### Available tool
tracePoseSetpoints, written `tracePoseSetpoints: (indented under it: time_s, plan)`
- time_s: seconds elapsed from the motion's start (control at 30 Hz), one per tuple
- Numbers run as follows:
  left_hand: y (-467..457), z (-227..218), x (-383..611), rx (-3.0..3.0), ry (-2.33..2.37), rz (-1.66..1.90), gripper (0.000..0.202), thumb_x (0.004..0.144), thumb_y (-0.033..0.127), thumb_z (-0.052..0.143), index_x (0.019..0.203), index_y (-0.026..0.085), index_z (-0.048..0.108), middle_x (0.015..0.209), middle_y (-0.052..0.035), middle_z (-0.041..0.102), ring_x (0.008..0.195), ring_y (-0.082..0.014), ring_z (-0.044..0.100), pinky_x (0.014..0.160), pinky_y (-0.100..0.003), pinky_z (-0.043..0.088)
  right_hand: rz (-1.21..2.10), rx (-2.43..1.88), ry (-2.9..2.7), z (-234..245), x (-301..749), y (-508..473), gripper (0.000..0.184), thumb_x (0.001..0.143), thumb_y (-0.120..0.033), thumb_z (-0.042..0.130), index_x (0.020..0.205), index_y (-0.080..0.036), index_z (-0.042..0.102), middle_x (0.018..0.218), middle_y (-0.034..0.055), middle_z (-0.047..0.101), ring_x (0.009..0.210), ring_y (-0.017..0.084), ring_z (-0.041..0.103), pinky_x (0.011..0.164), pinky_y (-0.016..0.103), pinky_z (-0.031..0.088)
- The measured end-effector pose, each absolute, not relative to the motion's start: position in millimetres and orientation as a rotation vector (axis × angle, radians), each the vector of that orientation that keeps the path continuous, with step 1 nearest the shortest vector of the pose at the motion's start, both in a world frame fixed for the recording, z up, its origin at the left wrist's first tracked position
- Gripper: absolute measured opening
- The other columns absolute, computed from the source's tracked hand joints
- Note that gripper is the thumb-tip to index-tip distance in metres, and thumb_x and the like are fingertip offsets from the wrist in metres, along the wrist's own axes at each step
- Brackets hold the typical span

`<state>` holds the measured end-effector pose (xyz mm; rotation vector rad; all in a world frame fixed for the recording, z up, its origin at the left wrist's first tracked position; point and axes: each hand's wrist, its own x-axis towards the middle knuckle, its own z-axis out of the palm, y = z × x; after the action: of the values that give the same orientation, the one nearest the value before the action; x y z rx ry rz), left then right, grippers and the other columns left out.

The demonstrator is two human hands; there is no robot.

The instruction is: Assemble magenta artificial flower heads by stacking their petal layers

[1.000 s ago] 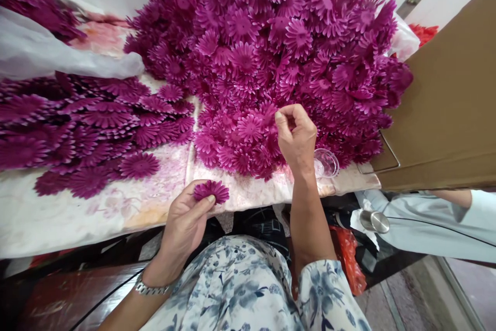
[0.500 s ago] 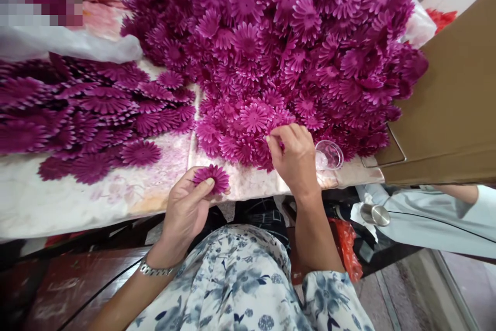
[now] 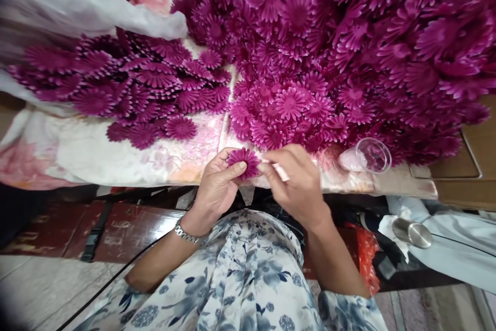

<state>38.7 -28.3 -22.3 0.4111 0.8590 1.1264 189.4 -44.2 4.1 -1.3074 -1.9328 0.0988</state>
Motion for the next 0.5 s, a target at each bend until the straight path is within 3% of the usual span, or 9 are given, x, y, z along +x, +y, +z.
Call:
tracePoseSetpoints:
  time_s: [0.1, 0.23, 0.5]
  plan:
    - [-31, -25, 38, 0.376, 0.788, 1.114, 0.022, 0.059, 0.016, 0.077, 0.076, 0.014, 0.062, 0.067, 0.0028, 0.061, 0.059, -0.0068, 0.056, 0.057, -0.017, 0.047, 0.234, -1.266, -1.995, -13, 172, -45, 0.005, 0.086, -0.023, 0.057, 0.088, -0.019, 0.061, 0.077, 0.0034, 0.062, 0.075, 0.015, 0.058, 0.068, 0.03, 0.05]
    - [-35, -30, 35, 0.381, 0.751, 1.074, 0.022, 0.06, 0.017, 0.076, 0.08, 0.013, 0.067, 0.073, -0.0002, 0.064, 0.066, -0.0085, 0.058, 0.066, -0.02, 0.049, 0.262, -1.327, -1.985, -25, 170, -40, 0.007, 0.087, -0.023, 0.054, 0.082, -0.02, 0.058, 0.073, 0.0022, 0.059, 0.072, 0.015, 0.056, 0.067, 0.029, 0.048]
    - [-37, -31, 33, 0.431, 0.787, 1.054, 0.015, 0.062, 0.021, 0.076, 0.073, 0.012, 0.07, 0.068, -0.0023, 0.065, 0.064, -0.0105, 0.058, 0.067, -0.023, 0.049, 0.417, -1.326, -1.92, -21, 169, -39, 0.011, 0.083, -0.027, 0.062, 0.08, -0.02, 0.054, 0.072, -0.001, 0.054, 0.067, 0.012, 0.052, 0.06, 0.025, 0.043]
